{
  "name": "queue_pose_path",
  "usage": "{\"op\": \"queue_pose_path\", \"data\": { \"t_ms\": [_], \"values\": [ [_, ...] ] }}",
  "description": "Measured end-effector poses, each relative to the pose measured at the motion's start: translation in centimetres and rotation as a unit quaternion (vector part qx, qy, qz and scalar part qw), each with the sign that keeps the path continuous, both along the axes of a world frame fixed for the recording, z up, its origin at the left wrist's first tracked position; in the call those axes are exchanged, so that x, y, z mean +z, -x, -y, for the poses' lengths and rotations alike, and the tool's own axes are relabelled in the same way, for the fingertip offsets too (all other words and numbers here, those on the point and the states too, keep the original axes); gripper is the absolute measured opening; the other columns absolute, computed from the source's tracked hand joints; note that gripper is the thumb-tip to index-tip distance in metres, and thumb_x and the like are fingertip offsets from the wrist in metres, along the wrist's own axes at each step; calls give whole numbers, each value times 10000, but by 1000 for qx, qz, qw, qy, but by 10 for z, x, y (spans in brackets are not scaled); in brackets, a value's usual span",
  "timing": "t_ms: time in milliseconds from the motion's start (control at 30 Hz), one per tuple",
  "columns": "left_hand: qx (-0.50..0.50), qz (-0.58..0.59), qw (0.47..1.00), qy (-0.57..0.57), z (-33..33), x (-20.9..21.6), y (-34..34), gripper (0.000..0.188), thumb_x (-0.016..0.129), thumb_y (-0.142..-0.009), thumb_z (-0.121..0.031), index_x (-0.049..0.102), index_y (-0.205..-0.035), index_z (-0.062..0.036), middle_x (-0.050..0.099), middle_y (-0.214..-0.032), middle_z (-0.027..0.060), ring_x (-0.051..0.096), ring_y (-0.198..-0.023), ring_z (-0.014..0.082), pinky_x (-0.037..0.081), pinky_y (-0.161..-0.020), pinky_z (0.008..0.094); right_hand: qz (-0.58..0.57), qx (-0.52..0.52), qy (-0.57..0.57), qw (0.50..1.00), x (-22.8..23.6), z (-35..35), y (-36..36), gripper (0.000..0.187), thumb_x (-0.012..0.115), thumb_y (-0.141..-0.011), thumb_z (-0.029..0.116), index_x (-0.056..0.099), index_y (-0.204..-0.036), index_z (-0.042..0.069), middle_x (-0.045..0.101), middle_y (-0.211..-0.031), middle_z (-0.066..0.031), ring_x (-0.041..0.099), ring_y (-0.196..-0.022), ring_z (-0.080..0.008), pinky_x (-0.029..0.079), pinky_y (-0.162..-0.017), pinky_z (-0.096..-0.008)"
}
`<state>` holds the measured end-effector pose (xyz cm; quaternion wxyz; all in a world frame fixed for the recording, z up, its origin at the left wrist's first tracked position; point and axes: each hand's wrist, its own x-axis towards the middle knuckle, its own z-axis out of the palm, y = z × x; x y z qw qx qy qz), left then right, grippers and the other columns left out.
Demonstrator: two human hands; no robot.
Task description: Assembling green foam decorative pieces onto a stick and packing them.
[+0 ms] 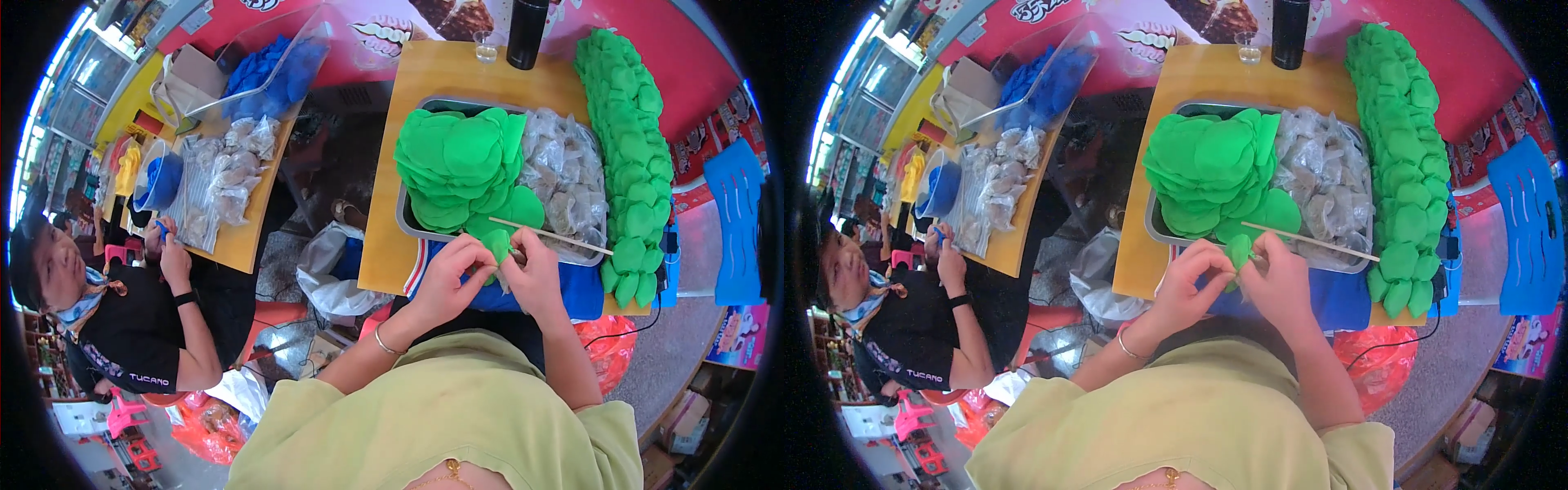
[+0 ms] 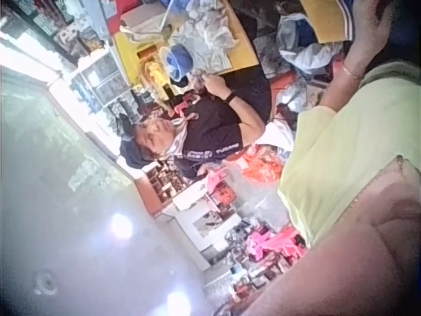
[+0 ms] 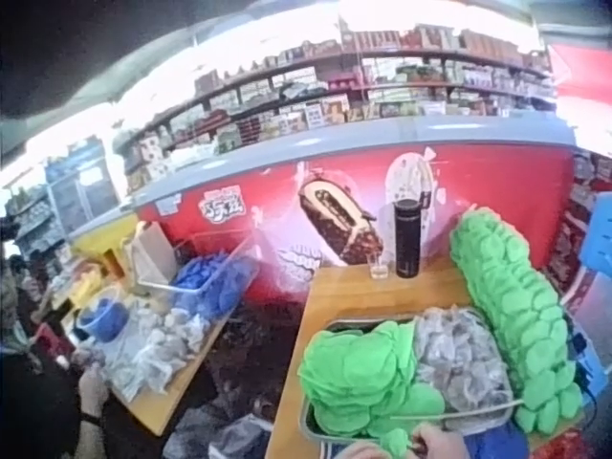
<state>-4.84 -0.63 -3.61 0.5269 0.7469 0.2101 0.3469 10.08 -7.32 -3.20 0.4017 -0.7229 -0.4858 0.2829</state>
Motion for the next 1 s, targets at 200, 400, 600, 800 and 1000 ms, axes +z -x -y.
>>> {"op": "queue_pose_path", "data": {
  "t_ms": [200, 400, 600, 800, 1000],
  "values": [
    [29, -20, 999, 18, -5, -11, 5, 72, 587, -822, -28, 536, -862, 2, 479, -824, 73, 513, -726, 162, 432, -617, 250, -391, 32, 21, 920, 14, 0, -1, 152, 581, -811, 40, 486, -930, 38, 510, -827, 17, 486, -740, -46, 411, -634, -204],
    [-25, 26, 989, 146, -4, -14, 7, 76, 572, -838, -47, 521, -868, 0, 468, -843, 56, 500, -752, 140, 419, -627, 239, -322, 38, 9, 946, 0, -1, -1, 164, 577, -796, 12, 486, -928, 47, 502, -845, 21, 481, -762, -44, 397, -658, -192],
    [-44, -26, 995, 90, -4, -6, 12, 59, 555, -861, -45, 522, -890, -6, 454, -894, 37, 491, -808, 100, 428, -701, 212, -199, 1, -48, 979, -15, -6, 4, 156, 581, -768, 32, 458, -863, 28, 500, -807, -10, 459, -736, -72, 401, -625, -223],
    [-24, 27, 991, 131, -4, -12, 10, 152, 644, -793, -71, 519, -850, -6, 479, -854, 61, 514, -743, 137, 436, -611, 233, -122, -8, 8, 992, -2, -11, 9, 160, 576, -775, 83, 442, -838, 20, 445, -699, -24, 415, -659, -74, 378, -569, -233],
    [21, 20, 998, 62, -8, -12, 10, 150, 669, -752, -49, 536, -806, -5, 501, -857, 64, 537, -723, 139, 464, -614, 239, -222, 23, 57, 973, 6, -13, 11, 193, 591, -814, 141, 453, -886, 26, 511, -778, -37, 466, -678, -78, 412, -595, -238]
  ]
}}
